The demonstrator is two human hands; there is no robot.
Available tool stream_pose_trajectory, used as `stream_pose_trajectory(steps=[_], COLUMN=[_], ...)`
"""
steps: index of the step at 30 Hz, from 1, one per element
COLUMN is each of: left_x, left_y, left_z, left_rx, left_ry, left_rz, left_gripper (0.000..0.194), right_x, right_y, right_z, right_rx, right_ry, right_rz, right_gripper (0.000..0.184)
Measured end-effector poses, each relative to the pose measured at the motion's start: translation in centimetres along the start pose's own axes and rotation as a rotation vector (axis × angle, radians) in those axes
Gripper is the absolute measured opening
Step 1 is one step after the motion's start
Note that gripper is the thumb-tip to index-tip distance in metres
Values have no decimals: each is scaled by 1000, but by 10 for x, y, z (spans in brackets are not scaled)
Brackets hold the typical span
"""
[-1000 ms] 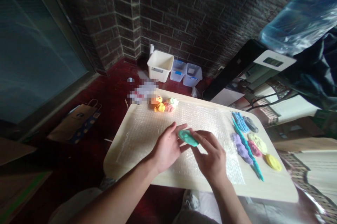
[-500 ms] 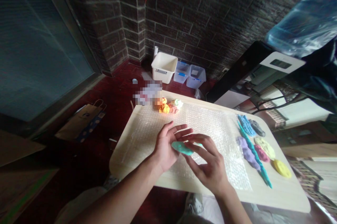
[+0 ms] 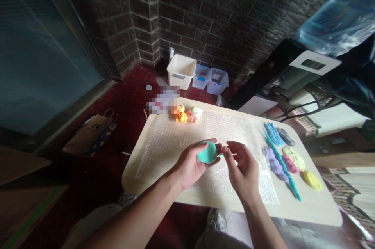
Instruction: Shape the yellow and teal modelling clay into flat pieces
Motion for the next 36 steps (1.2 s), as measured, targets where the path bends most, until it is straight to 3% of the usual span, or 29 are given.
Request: stream_pose_trajectory(steps=[2, 4, 7, 10, 14, 18, 20, 23, 26, 30, 33, 36], left_x=[1, 1, 1, 0, 2, 9, 6, 4, 9, 17, 26, 32], left_y=[1, 3, 7, 8, 3, 3, 4, 7, 4, -3, -7, -10], left_z=[2, 5, 7, 6, -2, -10, -7, 0, 1, -3, -10, -17], left_rx=[4, 19, 42, 41, 64, 200, 195, 128, 92, 112, 190, 266], left_ry=[33, 88, 136, 72, -66, -61, 34, 122, 106, 84, 67, 55], left_rz=[-38, -80, -119, -116, -8, 74, -14, -133, -97, -39, 21, 71], left_gripper=[28, 36, 50, 52, 45, 45, 53, 58, 50, 46, 43, 39], right_x=[-15, -30, -34, -24, -19, -32, -40, -47, -41, 5, 41, 51], right_y=[6, 16, 29, 29, 17, 19, 25, 31, 19, -20, -37, -36], right_z=[-9, -3, 28, 41, 30, 21, 22, 25, 10, -31, -29, -16], right_rx=[125, 126, -161, -289, -294, -185, -125, -233, -267, 77, -28, -189], right_ry=[73, 190, 375, 418, 308, 279, 296, 284, 206, 238, 344, 400], right_rz=[-128, -319, -521, -503, -366, -492, -589, -675, -563, -183, -48, -96], right_gripper=[27, 34, 58, 59, 47, 17, 16, 22, 26, 29, 44, 47])
Point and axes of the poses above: each hand's wrist, its own y-axis away from the middle knuckle, its own z-axis out of the palm, x = y × z, the point moved 6 cm from there along -y, towards the middle knuckle, and after that the axes turned 11 degrees about z, right-handed, at the moved point
